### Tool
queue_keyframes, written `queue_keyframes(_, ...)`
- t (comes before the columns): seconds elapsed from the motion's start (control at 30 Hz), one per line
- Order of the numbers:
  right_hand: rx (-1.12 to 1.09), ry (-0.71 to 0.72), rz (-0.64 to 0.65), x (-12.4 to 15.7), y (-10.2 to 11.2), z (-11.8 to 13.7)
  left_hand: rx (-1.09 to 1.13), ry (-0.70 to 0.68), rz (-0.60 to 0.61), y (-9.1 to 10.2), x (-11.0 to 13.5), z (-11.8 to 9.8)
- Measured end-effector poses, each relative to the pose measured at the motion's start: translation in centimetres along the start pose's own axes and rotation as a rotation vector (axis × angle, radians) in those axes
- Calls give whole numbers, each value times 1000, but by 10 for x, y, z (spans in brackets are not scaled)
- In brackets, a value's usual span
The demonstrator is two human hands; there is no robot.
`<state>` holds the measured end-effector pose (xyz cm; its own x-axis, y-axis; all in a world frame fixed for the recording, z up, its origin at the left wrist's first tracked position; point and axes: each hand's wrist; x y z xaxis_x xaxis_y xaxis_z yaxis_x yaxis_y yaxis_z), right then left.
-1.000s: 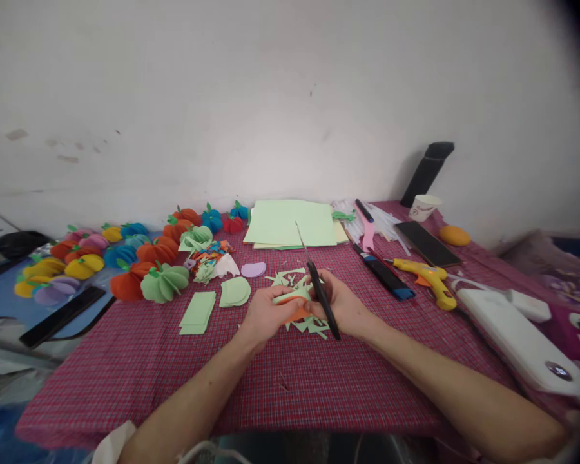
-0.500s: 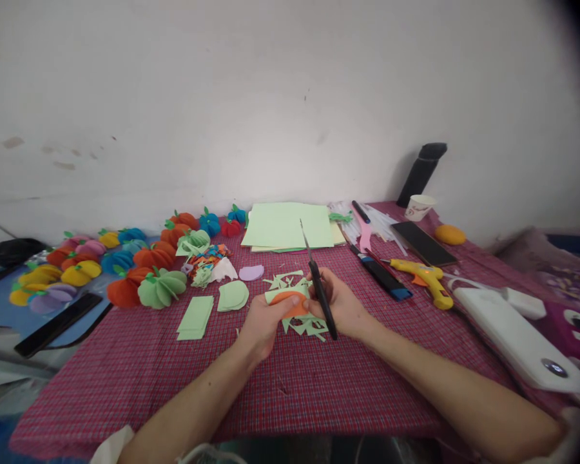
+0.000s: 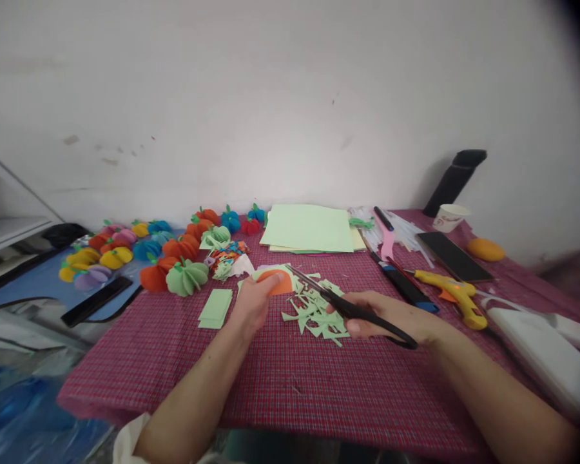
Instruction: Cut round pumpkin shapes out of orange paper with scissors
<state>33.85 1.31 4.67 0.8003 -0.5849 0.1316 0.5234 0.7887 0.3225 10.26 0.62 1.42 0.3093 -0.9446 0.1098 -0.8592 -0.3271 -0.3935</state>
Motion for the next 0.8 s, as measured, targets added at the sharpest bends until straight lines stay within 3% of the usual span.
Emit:
queue_keyframes(0.23, -55, -87, -1, -6, -7, -13, 35, -39, -6, 4, -3, -5)
queue_keyframes(0.8, -70, -129, 16, -4, -4, -6, 64, -66, -9, 3, -2, -9)
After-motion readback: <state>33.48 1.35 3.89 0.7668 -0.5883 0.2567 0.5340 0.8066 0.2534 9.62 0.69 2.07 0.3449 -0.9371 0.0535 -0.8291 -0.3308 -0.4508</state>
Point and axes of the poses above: each hand's wrist, its own x-axis away from the middle knuckle, its own y-axis out of the back of the hand, z = x × y, and after that the axes turned 3 degrees about -z, right-handed
